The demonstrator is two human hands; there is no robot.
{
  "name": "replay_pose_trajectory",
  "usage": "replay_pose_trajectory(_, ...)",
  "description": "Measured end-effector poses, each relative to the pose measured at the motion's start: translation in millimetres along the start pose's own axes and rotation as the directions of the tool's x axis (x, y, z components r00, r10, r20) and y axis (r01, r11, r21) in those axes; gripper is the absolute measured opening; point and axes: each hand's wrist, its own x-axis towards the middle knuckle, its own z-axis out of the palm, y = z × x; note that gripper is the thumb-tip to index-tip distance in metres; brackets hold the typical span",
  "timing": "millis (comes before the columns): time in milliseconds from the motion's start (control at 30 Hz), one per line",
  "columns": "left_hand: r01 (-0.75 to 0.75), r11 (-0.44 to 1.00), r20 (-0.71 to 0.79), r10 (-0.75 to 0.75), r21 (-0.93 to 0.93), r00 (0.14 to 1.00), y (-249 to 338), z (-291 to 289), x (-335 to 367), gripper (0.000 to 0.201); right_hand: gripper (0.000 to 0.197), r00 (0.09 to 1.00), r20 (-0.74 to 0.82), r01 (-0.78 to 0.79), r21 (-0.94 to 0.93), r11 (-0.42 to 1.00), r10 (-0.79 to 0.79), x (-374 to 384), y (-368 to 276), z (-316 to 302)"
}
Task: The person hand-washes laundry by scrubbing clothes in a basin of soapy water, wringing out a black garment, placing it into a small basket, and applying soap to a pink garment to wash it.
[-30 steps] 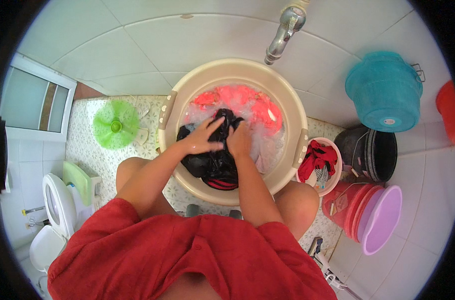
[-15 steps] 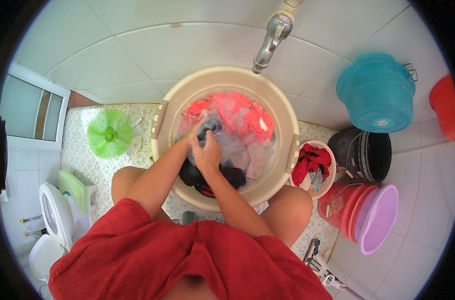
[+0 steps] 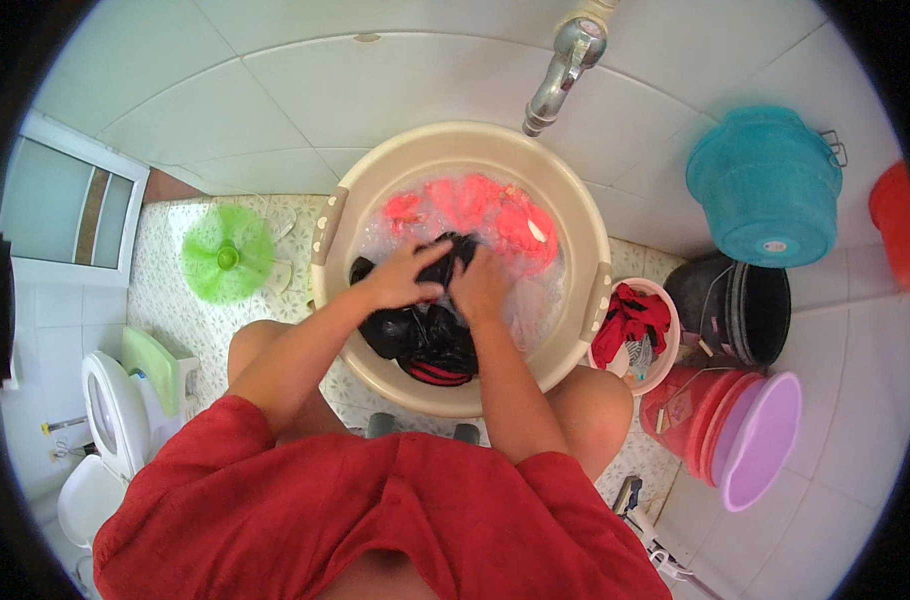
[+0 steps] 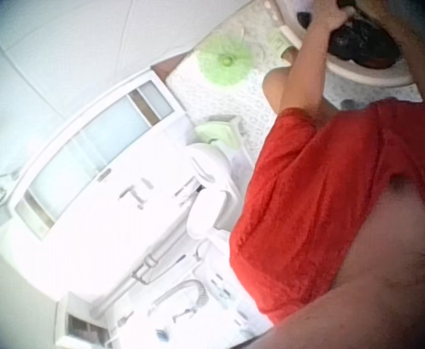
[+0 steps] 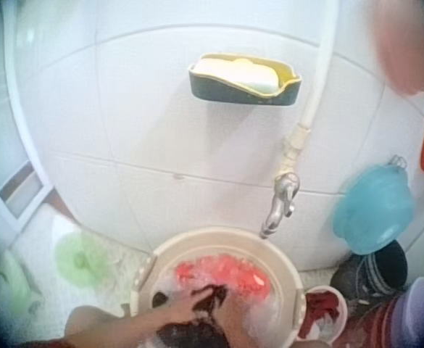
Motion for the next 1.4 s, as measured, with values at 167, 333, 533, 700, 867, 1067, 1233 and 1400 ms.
replay_pose_trajectory(167,0.204,0.966,0.241,-0.238,0.156,0.941,3.1,11.9,12.1,0.076,0.048,0.838,0.541,-0.116,0.292,0.949,-0.064,12.1,28.4,7.3)
replay_pose_trajectory(333,0.269,0.586,0.055,-0.357,-0.765,0.932,-2.2,9.9,20.8,0.061,0.044,0.933,0.272,-0.274,0.117,0.954,0.235,4.8,37.0,56.5)
replay_pose_trajectory(533,0.488,-0.101,0.487,-0.373,-0.867,0.789,-26.9,3.1,20.7,0.076,0.033,0.999,0.048,-0.042,0.622,0.782,0.015,-30.5,-86.5,-22.5)
replay_pose_trajectory(700,0.207,-0.222,0.273,-0.324,-0.953,0.906,15.4,10.1,5.0,0.042,0.029,0.993,-0.086,-0.037,0.382,0.923,0.075,11.0,-74.3,-38.6)
replay_pose_trajectory(867,0.227,0.634,0.083,-0.249,-0.740,0.965,2.4,-26.2,-10.6,0.036,0.028,0.988,-0.095,-0.090,0.277,0.957,0.121,34.7,-20.6,-40.6)
replay_pose_trajectory(1067,0.189,0.943,0.213,-0.251,0.272,0.944,12.8,-2.4,-10.4,0.074,0.049,0.933,0.345,-0.175,0.200,0.964,0.098,-1.4,-14.0,-30.1)
replay_pose_trajectory(1233,0.091,0.947,0.039,-0.108,0.307,0.993,8.9,4.4,8.5,0.043,0.041,0.945,0.311,0.038,0.194,0.980,-0.098,13.5,48.7,32.6)
replay_pose_trajectory(1400,0.373,0.844,-0.211,-0.474,-0.386,0.855,11.5,29.3,17.8,0.035,0.030,0.873,0.012,-0.487,0.051,0.872,0.487,1.8,11.0,42.4)
